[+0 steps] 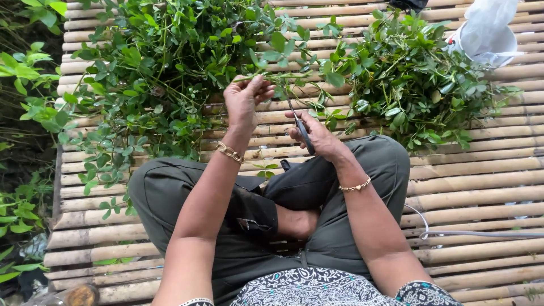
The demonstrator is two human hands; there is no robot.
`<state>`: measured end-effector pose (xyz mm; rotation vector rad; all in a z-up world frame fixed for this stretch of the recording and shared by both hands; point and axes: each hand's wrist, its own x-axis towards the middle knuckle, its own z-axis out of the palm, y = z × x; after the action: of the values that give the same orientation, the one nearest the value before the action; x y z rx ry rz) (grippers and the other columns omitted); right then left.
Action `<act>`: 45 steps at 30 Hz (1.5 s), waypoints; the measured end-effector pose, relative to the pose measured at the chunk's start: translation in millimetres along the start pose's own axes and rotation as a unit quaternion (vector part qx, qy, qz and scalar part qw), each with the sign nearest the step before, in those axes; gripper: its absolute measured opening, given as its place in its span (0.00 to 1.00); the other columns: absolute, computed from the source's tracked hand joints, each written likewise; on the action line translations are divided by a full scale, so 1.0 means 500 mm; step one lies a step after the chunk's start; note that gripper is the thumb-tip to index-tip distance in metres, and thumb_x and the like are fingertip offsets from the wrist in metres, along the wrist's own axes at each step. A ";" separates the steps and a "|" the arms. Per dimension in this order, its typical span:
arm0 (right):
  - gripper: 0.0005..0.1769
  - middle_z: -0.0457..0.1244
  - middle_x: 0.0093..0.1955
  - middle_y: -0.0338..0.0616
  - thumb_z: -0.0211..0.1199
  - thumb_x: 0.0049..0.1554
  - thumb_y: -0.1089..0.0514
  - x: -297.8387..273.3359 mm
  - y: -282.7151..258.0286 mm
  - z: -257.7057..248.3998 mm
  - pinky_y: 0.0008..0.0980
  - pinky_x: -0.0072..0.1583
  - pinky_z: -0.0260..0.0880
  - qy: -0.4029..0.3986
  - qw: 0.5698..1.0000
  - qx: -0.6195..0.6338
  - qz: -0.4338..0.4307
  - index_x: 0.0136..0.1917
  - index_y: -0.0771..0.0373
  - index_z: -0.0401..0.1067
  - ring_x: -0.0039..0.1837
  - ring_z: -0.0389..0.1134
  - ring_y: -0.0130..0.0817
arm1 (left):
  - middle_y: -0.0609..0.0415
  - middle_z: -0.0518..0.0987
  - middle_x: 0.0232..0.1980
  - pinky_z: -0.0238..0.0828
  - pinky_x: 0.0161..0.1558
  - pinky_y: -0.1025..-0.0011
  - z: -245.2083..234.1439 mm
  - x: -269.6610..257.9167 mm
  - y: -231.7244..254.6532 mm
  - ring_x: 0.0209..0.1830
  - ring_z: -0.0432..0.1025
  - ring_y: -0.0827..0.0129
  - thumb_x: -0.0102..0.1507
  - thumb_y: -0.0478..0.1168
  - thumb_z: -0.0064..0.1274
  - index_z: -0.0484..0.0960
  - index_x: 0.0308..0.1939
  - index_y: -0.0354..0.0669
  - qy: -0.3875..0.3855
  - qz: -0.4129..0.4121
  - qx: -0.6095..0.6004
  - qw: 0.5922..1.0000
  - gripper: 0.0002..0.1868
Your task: The person sits cross-legged on a bamboo platform and uses scissors to trim leaves and stems from a pile of green leafy plants. They repeatedly pick up stems, cut off sections, and place the trimmed pieces back onto the pile.
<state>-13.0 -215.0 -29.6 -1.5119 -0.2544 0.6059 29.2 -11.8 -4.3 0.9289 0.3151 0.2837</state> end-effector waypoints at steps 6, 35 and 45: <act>0.25 0.62 0.37 0.33 0.61 0.61 0.53 0.025 0.013 -0.019 0.20 0.32 0.65 0.023 0.996 0.077 0.040 0.71 0.53 0.64 0.35 0.61 0.22 | 0.35 0.82 0.34 0.86 0.36 0.54 -0.004 0.007 -0.067 0.32 0.83 0.51 0.62 0.35 0.61 0.76 0.42 0.32 -0.052 -0.046 0.002 0.998 0.11; 0.28 0.67 0.50 0.39 0.59 0.67 0.47 0.020 0.007 -0.019 0.22 0.47 0.72 0.157 0.977 0.070 -0.125 0.77 0.51 0.58 0.51 0.68 0.28 | 0.47 0.77 0.54 0.69 0.50 0.51 -0.339 0.334 -0.054 0.58 0.66 0.50 0.57 0.36 0.56 0.85 0.46 0.49 0.003 0.005 0.894 0.448 0.14; 0.40 0.65 0.46 0.29 0.68 0.59 0.46 0.038 0.025 -0.024 0.15 0.41 0.66 0.121 0.987 0.096 -0.050 0.78 0.51 0.55 0.52 0.70 0.23 | 0.35 0.72 0.58 0.72 0.50 0.49 -0.299 0.260 0.085 0.53 0.70 0.46 0.65 0.46 0.55 0.81 0.43 0.35 -0.025 0.016 0.791 0.612 0.15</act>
<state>6.2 -216.1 -46.8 -1.3616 -0.0820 0.3524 86.7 170.5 -71.9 2.7286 0.4798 -0.0943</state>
